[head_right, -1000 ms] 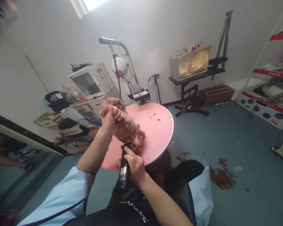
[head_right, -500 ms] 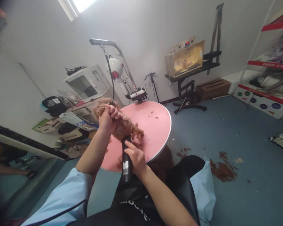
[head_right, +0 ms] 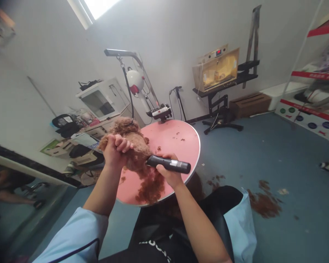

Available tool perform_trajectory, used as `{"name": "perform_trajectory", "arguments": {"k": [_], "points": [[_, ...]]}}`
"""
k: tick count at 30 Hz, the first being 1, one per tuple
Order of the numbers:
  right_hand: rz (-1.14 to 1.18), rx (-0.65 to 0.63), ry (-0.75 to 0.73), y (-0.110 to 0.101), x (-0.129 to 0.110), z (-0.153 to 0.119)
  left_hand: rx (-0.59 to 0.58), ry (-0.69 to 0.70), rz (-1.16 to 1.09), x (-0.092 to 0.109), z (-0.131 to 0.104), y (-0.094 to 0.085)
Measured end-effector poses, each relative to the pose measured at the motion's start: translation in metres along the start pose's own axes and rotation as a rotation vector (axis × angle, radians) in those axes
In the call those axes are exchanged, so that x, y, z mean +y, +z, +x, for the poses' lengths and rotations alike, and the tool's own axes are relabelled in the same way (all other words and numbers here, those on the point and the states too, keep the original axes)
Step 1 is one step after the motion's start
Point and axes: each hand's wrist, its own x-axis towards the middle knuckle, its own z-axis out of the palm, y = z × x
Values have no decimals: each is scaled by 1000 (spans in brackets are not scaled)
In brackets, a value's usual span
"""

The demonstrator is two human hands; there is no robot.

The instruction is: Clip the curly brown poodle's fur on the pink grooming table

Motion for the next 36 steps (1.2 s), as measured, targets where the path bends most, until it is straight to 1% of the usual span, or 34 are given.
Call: {"name": "perform_trajectory", "arguments": {"k": [2, 3, 4, 5, 8, 9, 10, 12, 14, 15, 16, 17, 19, 20, 21, 22, 24, 25, 27, 28, 29, 30, 31, 32, 33, 34, 35, 36], "points": [[-14, -106, 66, 3, 8, 8, -5, 21, 6, 5, -1, -3], [-34, -132, 91, 5, 13, 8, -4, 27, 16, 7, -1, -4], [-45, -128, 104, 6, 16, 5, 1, 28, 26, 8, -2, -4], [-39, -95, 108, 7, 19, 0, 7, 24, 34, 9, -2, -5], [49, 75, 77, 10, 24, -12, 10, 0, 29, 10, -4, -3], [59, 97, 68, 12, 25, -13, 6, -2, 22, 10, -4, -2], [41, 88, 73, 13, 26, -12, 1, 1, 17, 10, -4, 0], [-56, -4, 126, 16, 25, -8, -22, 19, 20, 8, -5, 0], [-139, -86, 193, 15, 24, -7, -56, 49, 57, 2, -8, -6], [-150, -91, 203, 12, 23, -10, -81, 73, 101, -3, -10, -12], [-140, -66, 196, 8, 22, -14, -122, 106, 166, -9, -14, -20], [-113, -13, 183, 3, 21, -20, -175, 151, 255, -16, -20, -29], [-31, 127, 187, -10, 21, -35, -335, 302, 471, -32, -35, -48], [20, 199, 214, -17, 21, -41, -400, 385, 561, -40, -45, -56], [72, 267, 253, -24, 20, -45, -437, 474, 610, -47, -56, -64], [126, 330, 295, -32, 19, -47, -480, 514, 681, -54, -67, -69], [223, 417, 362, -45, 15, -43, -551, 525, 823, -66, -91, -77], [250, 430, 385, -51, 10, -36, -585, 503, 871, -71, -101, -80], [234, 381, 415, -61, 0, -16, -596, 462, 847, -80, -116, -85], [192, 332, 420, -64, -6, -3, -551, 454, 787, -84, -120, -88], [137, 277, 420, -65, -12, 12, -444, 466, 721, -88, -120, -92], [77, 223, 414, -64, -17, 28, -275, 479, 675, -93, -117, -96], [23, 172, 407, -62, -22, 46, -68, 480, 650, -97, -110, -100], [-22, 124, 398, -56, -26, 66, 163, 467, 649, -100, -100, -105], [-58, 84, 390, -49, -27, 87, 359, 416, 665, -103, -88, -109], [-85, 48, 384, -38, -28, 109, 468, 357, 664, -104, -74, -113], [-99, 10, 379, -26, -26, 131, 499, 313, 662, -104, -59, -116], [-113, -24, 387, -11, -23, 154, 485, 284, 679, -104, -44, -119]]}}
